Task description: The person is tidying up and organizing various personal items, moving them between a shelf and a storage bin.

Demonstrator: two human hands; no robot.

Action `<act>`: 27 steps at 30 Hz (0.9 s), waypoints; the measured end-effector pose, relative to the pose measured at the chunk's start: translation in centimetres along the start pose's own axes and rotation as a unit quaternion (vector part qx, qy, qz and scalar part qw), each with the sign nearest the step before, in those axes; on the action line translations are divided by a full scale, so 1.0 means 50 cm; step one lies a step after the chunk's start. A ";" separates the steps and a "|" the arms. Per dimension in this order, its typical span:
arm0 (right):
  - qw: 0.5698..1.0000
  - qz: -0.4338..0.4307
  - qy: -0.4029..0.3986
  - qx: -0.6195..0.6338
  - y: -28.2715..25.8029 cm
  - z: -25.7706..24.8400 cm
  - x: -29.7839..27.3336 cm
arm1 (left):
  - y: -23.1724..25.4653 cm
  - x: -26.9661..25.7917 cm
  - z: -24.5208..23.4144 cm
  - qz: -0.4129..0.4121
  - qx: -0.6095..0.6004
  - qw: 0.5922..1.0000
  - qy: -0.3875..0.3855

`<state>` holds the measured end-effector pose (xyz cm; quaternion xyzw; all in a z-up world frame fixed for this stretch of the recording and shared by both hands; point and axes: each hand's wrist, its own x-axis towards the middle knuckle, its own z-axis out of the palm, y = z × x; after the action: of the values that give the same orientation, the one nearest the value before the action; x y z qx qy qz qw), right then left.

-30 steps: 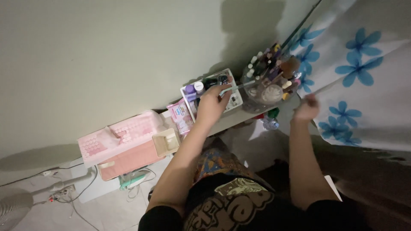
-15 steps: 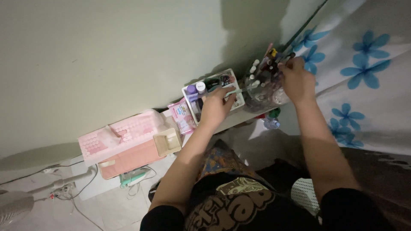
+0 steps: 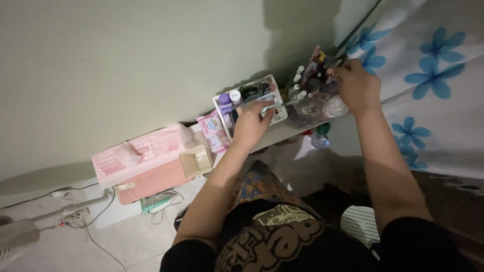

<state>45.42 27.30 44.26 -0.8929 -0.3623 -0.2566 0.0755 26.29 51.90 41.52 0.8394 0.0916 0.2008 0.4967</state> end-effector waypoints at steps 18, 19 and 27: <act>0.951 0.121 -0.055 0.279 -0.076 -0.080 -0.081 | -0.077 -0.022 -0.009 -0.120 0.052 0.991 0.028; 0.951 0.117 -0.057 0.282 -0.081 -0.061 -0.088 | -0.106 -0.034 -0.007 -0.124 0.053 0.990 0.031; 0.770 0.291 -0.123 0.554 -0.128 0.131 -0.162 | -0.370 -0.150 0.053 -0.292 -0.297 0.908 0.053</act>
<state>38.78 29.11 34.14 -0.7829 -0.1706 0.1353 0.5828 21.51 56.18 22.45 0.5766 0.2950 0.1093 0.7540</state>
